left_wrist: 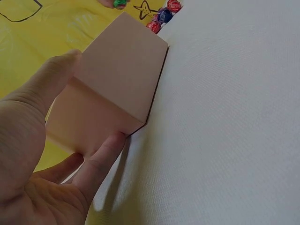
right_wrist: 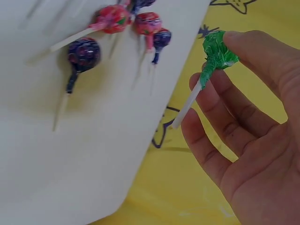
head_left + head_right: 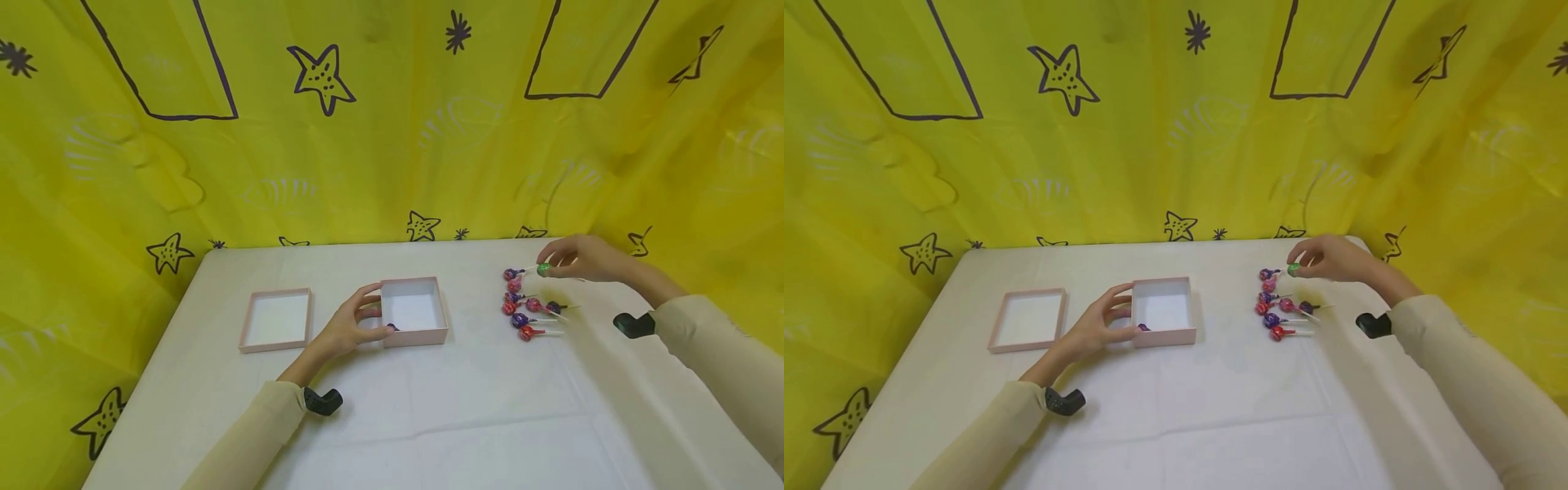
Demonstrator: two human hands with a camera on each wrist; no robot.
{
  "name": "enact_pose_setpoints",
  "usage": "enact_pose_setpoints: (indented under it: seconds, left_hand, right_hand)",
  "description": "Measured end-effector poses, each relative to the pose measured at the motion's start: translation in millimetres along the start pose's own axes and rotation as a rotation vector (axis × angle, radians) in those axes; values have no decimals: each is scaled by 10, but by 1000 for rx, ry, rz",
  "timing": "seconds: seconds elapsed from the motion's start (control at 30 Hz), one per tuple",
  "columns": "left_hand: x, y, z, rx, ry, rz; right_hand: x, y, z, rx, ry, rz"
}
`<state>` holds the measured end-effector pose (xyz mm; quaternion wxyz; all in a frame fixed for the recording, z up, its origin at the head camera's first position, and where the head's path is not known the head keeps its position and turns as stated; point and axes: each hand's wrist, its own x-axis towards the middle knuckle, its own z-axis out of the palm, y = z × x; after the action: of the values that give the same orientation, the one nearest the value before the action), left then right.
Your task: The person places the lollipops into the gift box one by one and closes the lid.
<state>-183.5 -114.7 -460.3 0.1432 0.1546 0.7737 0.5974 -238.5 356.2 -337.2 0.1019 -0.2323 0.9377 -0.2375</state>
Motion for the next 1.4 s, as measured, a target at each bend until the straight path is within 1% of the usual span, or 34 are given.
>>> enact_pose_setpoints:
  seconds: [0.17, 0.3, 0.43, 0.63, 0.77, 1.0, 1.2, 1.4]
  left_hand:
    - [5, 10, -4, -6, 6, -2]
    - [6, 10, -5, -10, 3, 0]
    - [11, 1, -5, -10, 0, 9]
    - [-2, 8, -5, -13, 1, 3]
    - [-8, 13, -6, -3, -1, 6]
    - [0, 9, 0, -15, -5, 14]
    - [9, -9, 0, -12, -3, 16]
    - [11, -11, -5, -10, -3, 11]
  right_hand:
    - [79, -160, -127, 2, -2, -52]
    - [134, -311, -188, -22, 24, -78]
    - [207, -461, -222, -15, 57, -101]
    - [348, -673, -231, -22, 73, -126]
    - [449, -792, -201, -27, 82, -135]
    - [631, -986, -99, -17, 70, -199]
    - [784, -1179, 3, 30, 30, -258]
    - [940, -1359, 153, 66, -7, -279]
